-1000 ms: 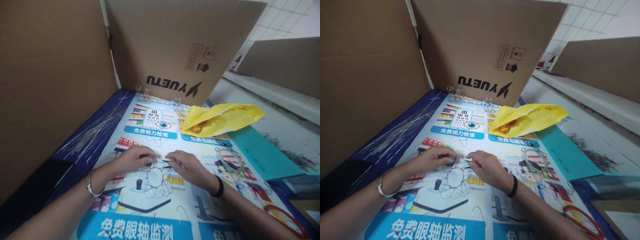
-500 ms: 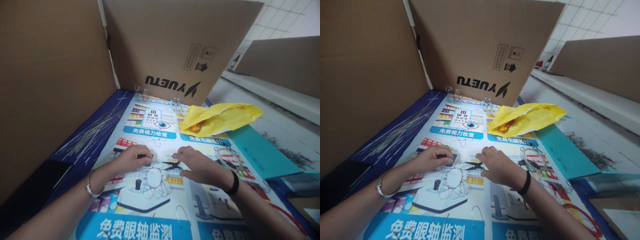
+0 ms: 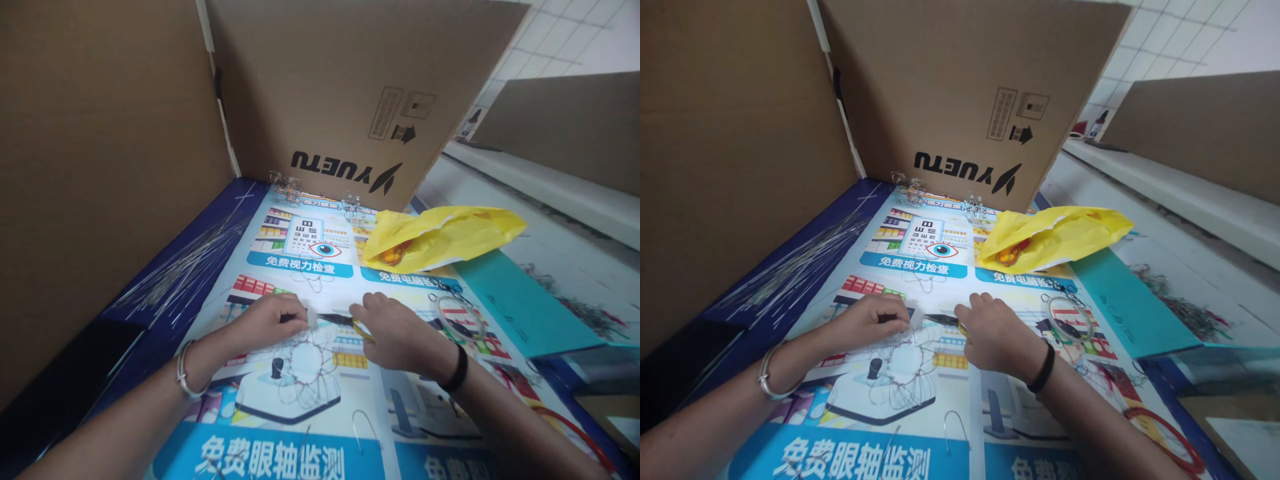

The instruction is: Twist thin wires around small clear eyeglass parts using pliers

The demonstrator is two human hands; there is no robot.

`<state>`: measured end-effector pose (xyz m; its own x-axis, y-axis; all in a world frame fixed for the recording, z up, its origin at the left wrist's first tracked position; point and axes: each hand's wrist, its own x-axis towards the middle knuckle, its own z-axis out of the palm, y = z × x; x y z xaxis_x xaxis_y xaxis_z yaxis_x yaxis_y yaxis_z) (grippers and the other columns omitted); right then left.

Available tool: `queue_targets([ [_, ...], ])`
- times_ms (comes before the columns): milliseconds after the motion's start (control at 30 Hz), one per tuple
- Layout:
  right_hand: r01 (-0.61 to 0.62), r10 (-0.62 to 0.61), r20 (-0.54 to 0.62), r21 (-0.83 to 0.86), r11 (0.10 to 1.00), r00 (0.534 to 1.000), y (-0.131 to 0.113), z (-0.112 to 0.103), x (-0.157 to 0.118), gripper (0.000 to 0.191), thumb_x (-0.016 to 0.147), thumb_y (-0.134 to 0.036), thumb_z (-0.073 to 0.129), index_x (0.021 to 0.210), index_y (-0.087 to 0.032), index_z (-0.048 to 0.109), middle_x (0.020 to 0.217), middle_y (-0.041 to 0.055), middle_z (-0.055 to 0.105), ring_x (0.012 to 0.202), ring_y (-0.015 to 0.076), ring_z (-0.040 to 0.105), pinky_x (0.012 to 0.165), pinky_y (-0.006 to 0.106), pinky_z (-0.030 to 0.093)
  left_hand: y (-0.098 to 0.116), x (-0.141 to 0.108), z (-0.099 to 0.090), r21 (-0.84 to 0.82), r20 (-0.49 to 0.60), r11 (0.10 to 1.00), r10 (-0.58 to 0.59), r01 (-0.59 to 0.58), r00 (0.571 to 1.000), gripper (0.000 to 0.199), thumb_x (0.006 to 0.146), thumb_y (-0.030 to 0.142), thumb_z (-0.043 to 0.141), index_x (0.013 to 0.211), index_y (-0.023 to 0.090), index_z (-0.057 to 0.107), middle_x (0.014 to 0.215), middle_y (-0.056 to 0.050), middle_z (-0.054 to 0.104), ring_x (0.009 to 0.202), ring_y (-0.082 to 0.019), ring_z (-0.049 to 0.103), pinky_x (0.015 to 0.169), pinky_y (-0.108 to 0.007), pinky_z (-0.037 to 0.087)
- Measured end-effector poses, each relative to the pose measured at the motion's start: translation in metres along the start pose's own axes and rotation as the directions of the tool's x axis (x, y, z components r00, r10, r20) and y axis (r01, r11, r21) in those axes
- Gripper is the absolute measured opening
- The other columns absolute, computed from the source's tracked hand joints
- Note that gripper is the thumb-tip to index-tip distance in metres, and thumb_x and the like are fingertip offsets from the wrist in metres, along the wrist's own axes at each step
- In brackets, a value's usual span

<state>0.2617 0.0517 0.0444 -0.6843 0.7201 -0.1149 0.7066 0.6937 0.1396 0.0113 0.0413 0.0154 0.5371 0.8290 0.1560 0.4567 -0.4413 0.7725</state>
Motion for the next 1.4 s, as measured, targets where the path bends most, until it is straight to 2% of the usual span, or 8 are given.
queue_targets([
  [233,-0.086,0.085,-0.07,-0.002,0.996,0.994,-0.013,0.009,0.01,0.02,0.07,-0.014,0.046,0.088,-0.017,0.053,0.085,0.0096,0.052,0.08,0.0213,0.043,0.064,0.029,0.032,-0.009,-0.001,-0.001,0.067,-0.153,0.995,-0.059,0.07,0.986,0.014,0.078,0.017,0.052,0.064,0.016,0.055,0.065,0.003,0.054,0.061,-0.009,0.05,0.058,-0.021,0.037],
  [367,-0.058,0.074,-0.121,0.134,0.989,0.99,-0.009,0.007,0.011,0.022,0.085,-0.028,0.04,0.1,-0.018,0.053,0.089,0.0084,0.051,0.085,0.0206,0.045,0.07,0.029,0.036,-0.014,-0.001,0.0,0.094,-0.195,0.991,-0.07,0.09,0.978,0.014,0.077,0.017,0.053,0.064,0.016,0.055,0.066,0.003,0.054,0.063,-0.01,0.05,0.06,-0.021,0.037],
  [567,0.027,0.018,-0.221,0.199,0.98,0.975,-0.01,0.001,0.01,0.025,0.087,-0.036,0.041,0.094,-0.019,0.057,0.09,0.0082,0.049,0.088,0.0202,0.043,0.074,0.031,0.037,-0.012,-0.001,0.002,0.169,-0.19,0.981,-0.061,0.094,0.98,0.015,0.079,0.017,0.05,0.065,0.017,0.056,0.068,0.002,0.056,0.066,-0.011,0.051,0.061,-0.022,0.036],
  [800,0.059,-0.056,-0.145,0.019,0.998,0.988,-0.017,0.009,0.013,0.02,0.084,-0.035,0.045,0.085,-0.019,0.058,0.085,0.0079,0.05,0.084,0.0204,0.043,0.066,0.029,0.034,-0.007,-0.001,0.002,0.328,-0.159,0.94,-0.041,0.092,0.986,0.014,0.083,0.021,0.049,0.071,0.018,0.056,0.073,0.001,0.057,0.072,-0.013,0.052,0.063,-0.024,0.036],
  [933,0.056,-0.06,-0.169,-0.031,0.998,0.984,-0.022,0.011,0.012,0.014,0.084,-0.029,0.046,0.084,-0.02,0.056,0.083,0.0071,0.05,0.082,0.0202,0.042,0.061,0.028,0.031,-0.006,-0.002,0.004,0.49,-0.125,0.867,-0.029,0.088,0.992,0.017,0.085,0.023,0.046,0.073,0.017,0.056,0.075,-0.002,0.057,0.073,-0.016,0.052,0.063,-0.026,0.036],
  [1067,0.068,-0.075,-0.204,-0.042,0.997,0.976,-0.025,0.012,0.011,0.014,0.085,-0.025,0.043,0.084,-0.02,0.055,0.082,0.0066,0.051,0.08,0.02,0.043,0.059,0.028,0.03,-0.006,-0.002,0.006,0.548,-0.109,0.834,-0.014,0.072,0.994,0.015,0.086,0.023,0.045,0.08,0.018,0.058,0.079,-0.003,0.058,0.077,-0.017,0.053,0.066,-0.027,0.037],
  [1233,0.102,-0.061,-0.294,0.125,0.987,0.954,-0.019,0.024,0.011,0.016,0.084,-0.03,0.045,0.087,-0.02,0.057,0.084,0.0062,0.052,0.083,0.0198,0.044,0.067,0.03,0.036,-0.006,-0.003,0.003,0.484,-0.107,0.872,-0.016,0.066,0.994,0.015,0.086,0.023,0.045,0.08,0.018,0.058,0.08,-0.002,0.058,0.078,-0.016,0.053,0.067,-0.026,0.039],
  [1400,0.147,0.053,-0.452,0.397,0.906,0.89,-0.013,0.035,0.013,0.017,0.085,-0.024,0.043,0.096,-0.018,0.055,0.087,0.0063,0.053,0.085,0.0175,0.046,0.075,0.03,0.039,-0.008,-0.004,-0.002,0.319,-0.098,0.946,-0.026,0.056,0.995,0.014,0.085,0.023,0.047,0.085,0.019,0.06,0.084,-0.001,0.061,0.082,-0.015,0.055,0.072,-0.026,0.041],
])
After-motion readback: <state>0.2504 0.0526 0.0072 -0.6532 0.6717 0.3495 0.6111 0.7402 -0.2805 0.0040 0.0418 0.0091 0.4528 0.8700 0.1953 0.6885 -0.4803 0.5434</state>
